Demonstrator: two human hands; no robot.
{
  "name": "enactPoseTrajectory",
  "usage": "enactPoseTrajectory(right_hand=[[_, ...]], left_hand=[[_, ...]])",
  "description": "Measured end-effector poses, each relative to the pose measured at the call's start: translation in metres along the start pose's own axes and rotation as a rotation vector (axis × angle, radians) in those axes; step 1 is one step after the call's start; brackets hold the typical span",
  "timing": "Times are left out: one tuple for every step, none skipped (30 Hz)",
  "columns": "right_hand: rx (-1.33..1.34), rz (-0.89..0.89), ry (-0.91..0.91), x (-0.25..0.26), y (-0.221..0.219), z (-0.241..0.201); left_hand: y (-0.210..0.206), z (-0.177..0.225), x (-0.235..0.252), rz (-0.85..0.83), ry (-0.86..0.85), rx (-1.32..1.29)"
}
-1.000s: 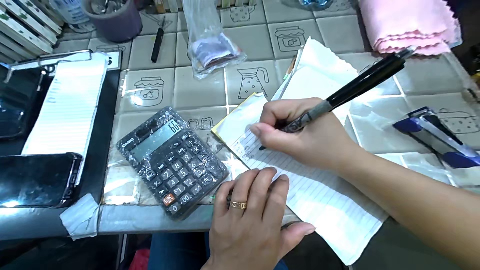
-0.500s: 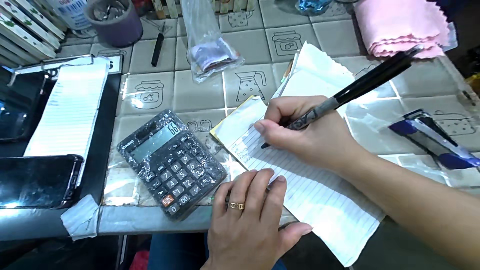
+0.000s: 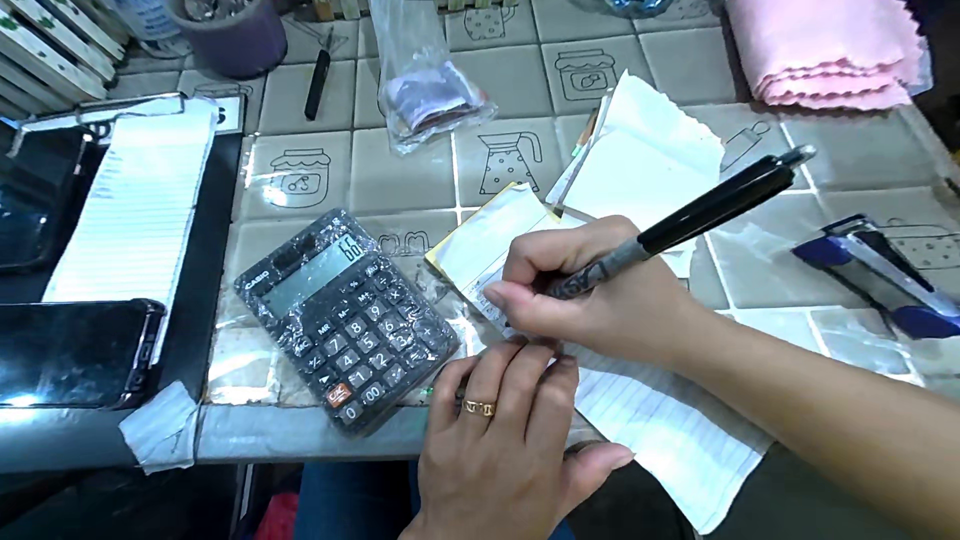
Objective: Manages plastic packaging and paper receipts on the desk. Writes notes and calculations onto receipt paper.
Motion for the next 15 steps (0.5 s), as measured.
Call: enactPoseTrajectory(right_hand=[[0.005,0.002,0.007,0.0000,-0.0003,-0.0003],[0.004,0.004,0.021,-0.0002,-0.0009,-0.0010],[0.000,0.004,0.026,-0.0003,-0.0010,-0.0012],[-0.010,0.006,0.015,-0.0001,-0.0002,-0.0004],[-0.015,0.009,-0.002,0.0002,0.0009,0.0007],[-0.018,0.011,-0.016,0.0004,0.0015,0.0016],[-0.013,0.008,-0.017,0.0003,0.0012,0.0018],[-0.009,0.005,-0.003,0.0001,0.0002,0.0008],[-0.011,0.004,0.014,-0.0002,-0.0004,-0.0005],[-0.016,0.002,0.020,-0.0002,-0.0004,-0.0008],[-0.023,0.000,0.015,-0.0001,0.0000,-0.0001],[-0.024,-0.001,0.010,-0.0001,0.0003,0.0003],[-0.018,-0.001,0.011,-0.0003,0.0004,0.0001],[-0.010,-0.002,0.010,-0.0005,0.0004,0.0000],[-0.007,0.000,0.009,-0.0005,0.0006,0.0001]], left_hand=[[0.0001,0.0001,0.0000,-0.001,0.002,0.000],[-0.0001,0.0001,0.0002,-0.004,0.004,0.000],[-0.0004,0.0002,0.0006,-0.009,0.004,0.000],[-0.0004,0.0003,0.0009,-0.011,0.001,-0.001],[-0.0004,0.0003,0.0010,-0.014,-0.002,0.000],[-0.0005,0.0001,0.0007,-0.016,-0.003,-0.001],[-0.0006,0.0000,0.0004,-0.015,-0.004,-0.003],[-0.0006,-0.0001,0.0004,-0.012,-0.004,-0.004],[-0.0008,-0.0001,0.0005,-0.012,-0.004,-0.002],[-0.0008,0.0000,0.0008,-0.012,-0.004,0.000],[-0.0006,0.0002,0.0010,-0.012,-0.005,0.002],[-0.0007,0.0004,0.0009,-0.014,-0.006,0.003],[-0.0007,0.0005,0.0008,-0.014,-0.006,0.003],[-0.0007,0.0005,0.0006,-0.014,-0.006,0.001],[-0.0006,0.0004,0.0005,-0.013,-0.007,0.000]])
Point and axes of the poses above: each hand's wrist, its own x-axis towards the middle knuckle, its own y-axis out of the back of the hand, z = x × y, the point moved 9 cm from there along x, towards the middle knuckle
